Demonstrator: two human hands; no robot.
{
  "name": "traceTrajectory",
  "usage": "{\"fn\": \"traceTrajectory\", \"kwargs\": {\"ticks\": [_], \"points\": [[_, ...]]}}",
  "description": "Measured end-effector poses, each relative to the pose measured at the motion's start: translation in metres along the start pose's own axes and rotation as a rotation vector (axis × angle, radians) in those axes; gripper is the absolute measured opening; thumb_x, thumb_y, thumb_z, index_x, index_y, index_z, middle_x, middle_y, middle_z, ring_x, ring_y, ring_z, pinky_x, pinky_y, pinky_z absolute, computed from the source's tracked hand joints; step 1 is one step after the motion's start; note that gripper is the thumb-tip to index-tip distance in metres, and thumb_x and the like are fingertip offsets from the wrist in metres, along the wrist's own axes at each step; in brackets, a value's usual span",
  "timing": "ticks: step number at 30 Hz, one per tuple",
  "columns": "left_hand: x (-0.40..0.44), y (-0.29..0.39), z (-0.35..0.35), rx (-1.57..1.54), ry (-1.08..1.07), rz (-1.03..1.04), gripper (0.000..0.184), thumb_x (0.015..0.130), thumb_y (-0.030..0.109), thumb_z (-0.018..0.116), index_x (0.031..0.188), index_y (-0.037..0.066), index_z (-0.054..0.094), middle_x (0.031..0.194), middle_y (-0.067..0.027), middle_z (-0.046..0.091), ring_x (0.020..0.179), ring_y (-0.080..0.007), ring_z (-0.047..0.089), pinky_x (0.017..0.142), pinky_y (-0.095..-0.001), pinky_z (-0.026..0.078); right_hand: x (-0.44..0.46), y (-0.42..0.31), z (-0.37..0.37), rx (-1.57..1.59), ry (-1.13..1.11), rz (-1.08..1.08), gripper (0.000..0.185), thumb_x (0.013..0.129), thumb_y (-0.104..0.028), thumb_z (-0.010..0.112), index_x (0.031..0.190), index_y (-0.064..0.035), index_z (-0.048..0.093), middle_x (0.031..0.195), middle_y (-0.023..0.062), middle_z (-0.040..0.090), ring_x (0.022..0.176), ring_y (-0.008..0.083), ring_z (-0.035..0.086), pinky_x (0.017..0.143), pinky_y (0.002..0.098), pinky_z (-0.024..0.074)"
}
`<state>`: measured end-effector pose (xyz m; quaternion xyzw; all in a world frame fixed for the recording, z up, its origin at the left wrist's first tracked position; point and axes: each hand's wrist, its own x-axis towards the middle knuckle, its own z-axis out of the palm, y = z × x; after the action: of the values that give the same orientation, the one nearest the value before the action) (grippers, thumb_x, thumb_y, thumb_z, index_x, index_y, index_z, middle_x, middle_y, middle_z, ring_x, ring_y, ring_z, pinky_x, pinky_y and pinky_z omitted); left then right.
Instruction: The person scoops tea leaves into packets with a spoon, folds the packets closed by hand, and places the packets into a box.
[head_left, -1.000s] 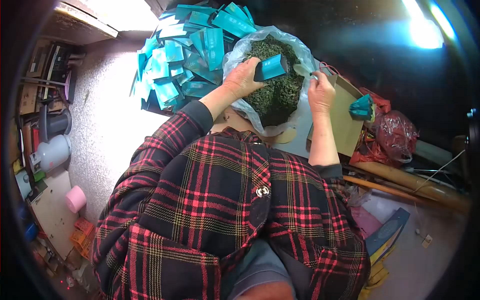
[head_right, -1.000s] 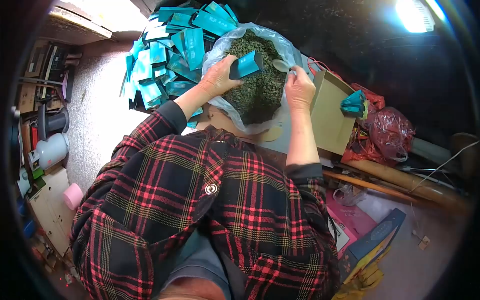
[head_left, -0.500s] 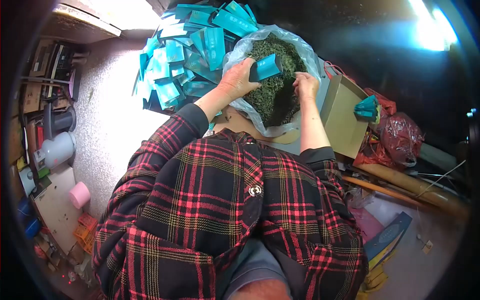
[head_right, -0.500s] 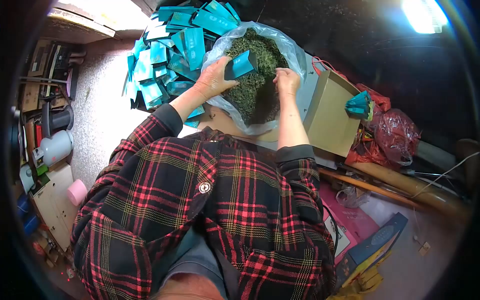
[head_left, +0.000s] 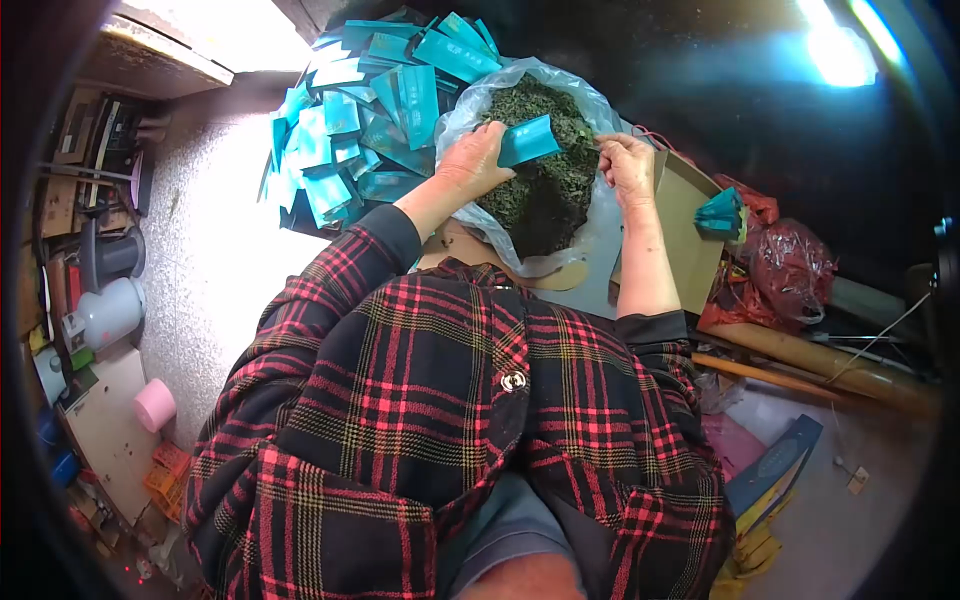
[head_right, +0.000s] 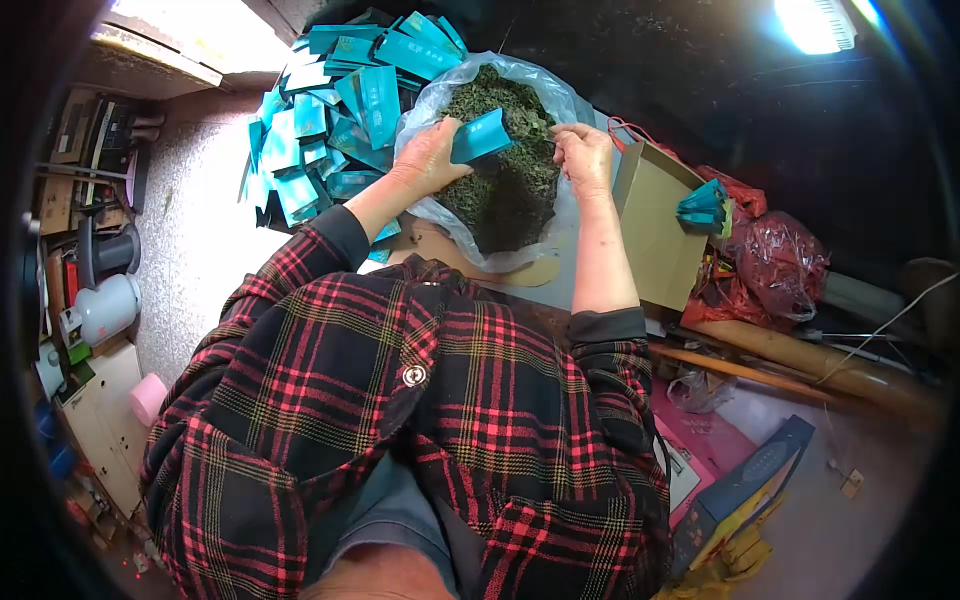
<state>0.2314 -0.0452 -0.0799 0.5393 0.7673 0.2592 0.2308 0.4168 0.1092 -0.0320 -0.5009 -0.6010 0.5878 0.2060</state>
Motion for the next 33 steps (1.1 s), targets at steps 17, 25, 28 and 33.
{"fn": "traceTrajectory", "kwargs": {"ticks": [17,25,28,33], "points": [[0.003,0.010,0.002,-0.192,0.062,0.071,0.069,0.064,0.020,0.079,0.120,0.004,0.043,0.107,-0.0225,0.057,0.102,-0.0383,0.055,0.086,-0.0432,0.046,-0.046,-0.045,0.035,-1.042,0.165,-1.208,0.008,0.078,-0.005,0.057,0.084,-0.0091,0.062,0.067,0.0073,0.059,0.059,0.0238,0.058,0.053,0.0350,0.0478],[-0.001,0.002,0.000,-0.218,0.085,0.071,0.069,0.064,0.024,0.079,0.120,0.004,0.043,0.108,-0.0221,0.057,0.102,-0.0380,0.056,0.086,-0.0422,0.046,-0.028,-0.007,0.015,-0.652,0.474,-0.957,0.005,0.079,-0.007,0.057,0.080,-0.0074,0.061,0.071,0.0107,0.064,0.065,0.0260,0.063,0.059,0.0351,0.0514],[-0.002,-0.006,0.004,-0.200,0.100,0.068,0.070,0.064,0.026,0.079,0.120,0.004,0.043,0.109,-0.0222,0.057,0.102,-0.0382,0.056,0.087,-0.0420,0.046,-0.015,0.024,0.017,-1.133,0.392,-0.567,0.012,0.079,-0.007,0.055,0.086,-0.0068,0.065,0.073,0.0121,0.065,0.066,0.0273,0.064,0.062,0.0335,0.0522],[-0.005,-0.012,0.003,-0.174,0.126,0.059,0.071,0.065,0.027,0.079,0.121,0.003,0.042,0.111,-0.0226,0.056,0.103,-0.0383,0.055,0.087,-0.0420,0.046,0.018,0.100,0.040,-1.147,0.350,-0.551,0.017,0.077,-0.014,0.058,0.088,-0.0084,0.069,0.063,0.0125,0.064,0.053,0.0283,0.062,0.054,0.0351,0.0520]]}}
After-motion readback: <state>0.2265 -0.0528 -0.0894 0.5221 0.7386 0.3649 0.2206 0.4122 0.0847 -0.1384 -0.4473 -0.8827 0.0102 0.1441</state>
